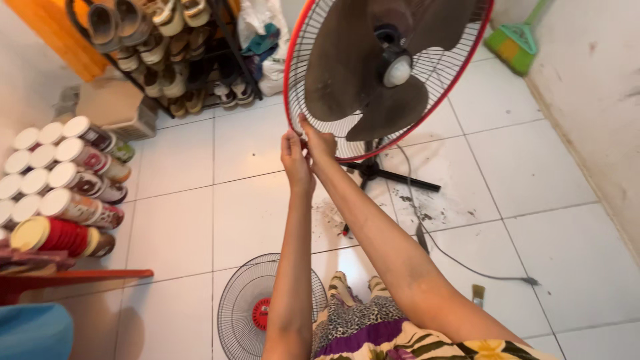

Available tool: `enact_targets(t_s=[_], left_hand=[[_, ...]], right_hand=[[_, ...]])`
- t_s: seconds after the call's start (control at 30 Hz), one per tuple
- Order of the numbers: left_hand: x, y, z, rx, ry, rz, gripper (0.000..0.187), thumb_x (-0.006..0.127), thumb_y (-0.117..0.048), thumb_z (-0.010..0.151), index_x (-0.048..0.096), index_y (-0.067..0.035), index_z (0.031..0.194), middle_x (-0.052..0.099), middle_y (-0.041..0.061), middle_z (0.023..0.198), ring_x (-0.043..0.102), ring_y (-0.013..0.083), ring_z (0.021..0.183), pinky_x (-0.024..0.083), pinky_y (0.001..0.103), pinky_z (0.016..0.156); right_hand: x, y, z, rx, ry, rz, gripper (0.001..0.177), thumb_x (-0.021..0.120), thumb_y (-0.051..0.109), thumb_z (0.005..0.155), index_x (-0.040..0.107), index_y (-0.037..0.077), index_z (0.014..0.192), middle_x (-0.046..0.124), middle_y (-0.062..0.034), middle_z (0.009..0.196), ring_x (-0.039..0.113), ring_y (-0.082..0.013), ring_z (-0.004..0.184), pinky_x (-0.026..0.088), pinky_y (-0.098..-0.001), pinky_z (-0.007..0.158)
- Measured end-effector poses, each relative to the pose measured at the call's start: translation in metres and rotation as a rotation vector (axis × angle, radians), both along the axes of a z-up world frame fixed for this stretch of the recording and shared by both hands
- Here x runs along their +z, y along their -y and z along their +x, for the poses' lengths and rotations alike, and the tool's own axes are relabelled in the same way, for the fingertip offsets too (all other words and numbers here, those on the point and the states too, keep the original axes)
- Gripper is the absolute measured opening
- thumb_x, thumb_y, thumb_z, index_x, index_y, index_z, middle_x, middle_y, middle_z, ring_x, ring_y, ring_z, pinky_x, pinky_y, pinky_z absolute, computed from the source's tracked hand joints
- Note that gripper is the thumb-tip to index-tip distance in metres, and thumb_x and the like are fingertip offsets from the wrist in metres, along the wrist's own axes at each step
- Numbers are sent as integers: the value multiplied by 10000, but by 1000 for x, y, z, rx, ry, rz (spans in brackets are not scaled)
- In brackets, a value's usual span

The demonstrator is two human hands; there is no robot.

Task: The person reassembles a standing electric fan by hand. They attach the fan blades to the motor hub, secure the central cap, then fit the rear and front wire cages onto the fan head, aligning and pressing them into place.

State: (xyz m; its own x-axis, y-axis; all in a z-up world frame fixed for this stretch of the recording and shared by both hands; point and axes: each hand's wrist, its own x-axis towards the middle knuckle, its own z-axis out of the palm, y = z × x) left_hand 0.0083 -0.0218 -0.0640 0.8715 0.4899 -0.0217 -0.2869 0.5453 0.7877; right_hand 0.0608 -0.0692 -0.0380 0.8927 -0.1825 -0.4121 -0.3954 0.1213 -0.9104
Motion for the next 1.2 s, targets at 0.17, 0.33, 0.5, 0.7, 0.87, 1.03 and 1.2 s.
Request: enact_targets(t_s=[0.17, 0.33, 0.5, 0.7, 0.87, 1.03, 1.2], left_hand=[[-15, 10, 4, 73, 95, 296, 185, 570, -286, 1096, 575, -105, 1061, 530, -33, 854, 477, 53, 751, 413, 219, 635], [-12, -9, 24, 51, 108, 306, 161, 562, -272, 1086, 554, -113, 1058, 542, -27, 861, 503, 63, 760, 442, 229, 645], [-6, -37, 58, 80, 73, 277, 184, 559, -287, 1091, 555, -108, 1048, 555, -36, 912, 516, 64, 796, 478, 244, 695], [-10, -55, 85, 133, 80, 343, 226, 570, -265, 1098, 652, -67, 1168, 659, -1, 997, 592, 63, 902, 528, 245, 777], [-19, -39, 74, 278, -7, 729, 232, 606, -105, 1061, 667, 21, 1246, 756, 89, 998, 716, 127, 897, 604, 279, 803], [-16, -24, 65, 278, -39, 820, 233, 543, -16, 1035, 652, 53, 1228, 757, 104, 1025, 754, 162, 934, 629, 300, 833], [-4, -22, 70, 338, -135, 971, 181, 568, 9, 1006, 678, 44, 1146, 780, 105, 961, 769, 153, 884, 625, 298, 799]], right_hand=[[-25, 14, -1, 70, 61, -82, 707, 784, 644, 791, 640, -29, 629, 642, -104, 625, 594, -180, 557, 433, -349, 479], [-112, 59, -34, 190, 425, -20, 258, 653, 256, 882, 667, 79, 1070, 743, -37, 945, 718, -122, 806, 565, -278, 678], [-199, 215, -17, -58, -2, 53, 254, 505, 150, 959, 637, 66, 1160, 720, -101, 957, 736, -195, 814, 605, -327, 641], [-211, 301, 54, -168, 143, 246, 382, 637, 106, 944, 470, 163, 1283, 673, -50, 1111, 693, -167, 963, 606, -351, 737], [-204, 286, 64, -201, 209, 245, 178, 602, 75, 1007, 553, -9, 1156, 681, -142, 1036, 719, -225, 886, 669, -409, 792], [-202, 280, 54, -295, 245, 125, 183, 624, 93, 1028, 533, -29, 1130, 663, -150, 1007, 737, -232, 867, 689, -399, 795], [-194, 267, 56, -375, 268, 81, 173, 604, 65, 1011, 529, -34, 1133, 678, -155, 1007, 752, -241, 856, 644, -404, 764]])
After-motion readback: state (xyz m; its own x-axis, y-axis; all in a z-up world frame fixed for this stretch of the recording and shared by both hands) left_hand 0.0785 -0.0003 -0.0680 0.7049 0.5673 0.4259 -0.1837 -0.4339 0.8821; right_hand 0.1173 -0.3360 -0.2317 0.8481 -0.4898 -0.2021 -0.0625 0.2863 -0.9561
